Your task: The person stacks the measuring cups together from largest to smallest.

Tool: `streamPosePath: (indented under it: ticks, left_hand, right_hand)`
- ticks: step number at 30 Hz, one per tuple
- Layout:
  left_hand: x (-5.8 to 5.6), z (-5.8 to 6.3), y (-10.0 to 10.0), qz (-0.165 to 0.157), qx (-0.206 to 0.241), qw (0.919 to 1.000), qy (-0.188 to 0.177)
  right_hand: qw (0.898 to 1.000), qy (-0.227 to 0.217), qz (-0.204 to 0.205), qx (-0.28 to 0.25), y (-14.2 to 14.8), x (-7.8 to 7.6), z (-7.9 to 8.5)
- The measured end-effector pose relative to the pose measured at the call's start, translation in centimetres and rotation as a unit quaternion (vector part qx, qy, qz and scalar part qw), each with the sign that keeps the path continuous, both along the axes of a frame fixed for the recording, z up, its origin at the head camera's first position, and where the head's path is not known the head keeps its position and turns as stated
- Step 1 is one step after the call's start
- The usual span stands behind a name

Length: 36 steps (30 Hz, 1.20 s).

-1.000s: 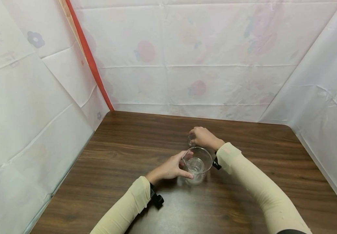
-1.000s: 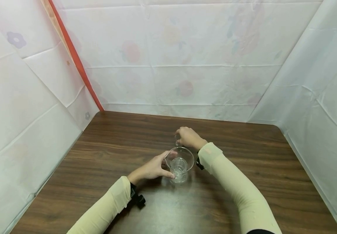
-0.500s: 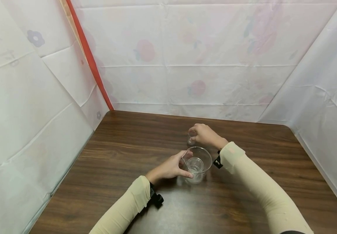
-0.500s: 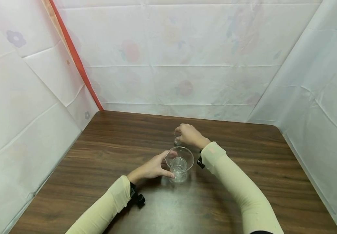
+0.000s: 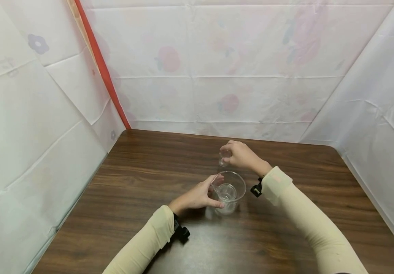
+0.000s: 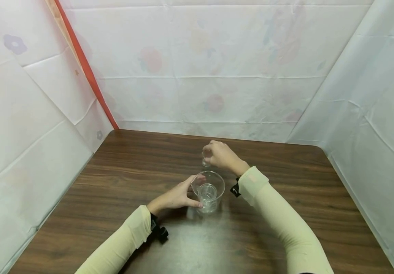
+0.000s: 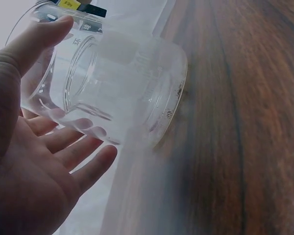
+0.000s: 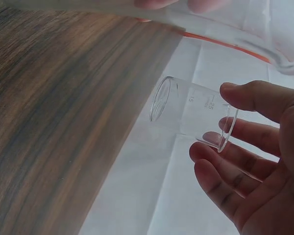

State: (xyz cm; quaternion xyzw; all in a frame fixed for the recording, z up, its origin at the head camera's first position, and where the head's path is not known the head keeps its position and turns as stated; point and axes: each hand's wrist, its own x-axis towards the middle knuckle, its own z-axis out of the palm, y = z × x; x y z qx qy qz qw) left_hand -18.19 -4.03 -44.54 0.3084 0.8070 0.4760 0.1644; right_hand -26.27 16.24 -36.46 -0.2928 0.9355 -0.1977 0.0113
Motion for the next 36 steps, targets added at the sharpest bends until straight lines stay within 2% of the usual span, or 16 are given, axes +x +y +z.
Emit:
streamPosePath:
  ticks: [6, 14, 36]
  left_hand:
    - [0.0, 0.0, 0.1, -0.006, 0.009, 0.9999, -0.003]
    - [0.0, 0.1, 0.3, 0.001, 0.020, 0.9998, 0.003]
    - [0.0, 0.1, 0.5, 0.013, 0.019, 0.9997, -0.003]
  right_hand:
    - [1.000, 0.015, 0.004, -0.013, 0.2, 0.3, 0.5]
    - [0.999, 0.031, -0.006, -0.027, 0.6, 1.0, 1.1]
    - [0.998, 0.052, -0.014, -0.033, 1.0, 1.8, 2.1]
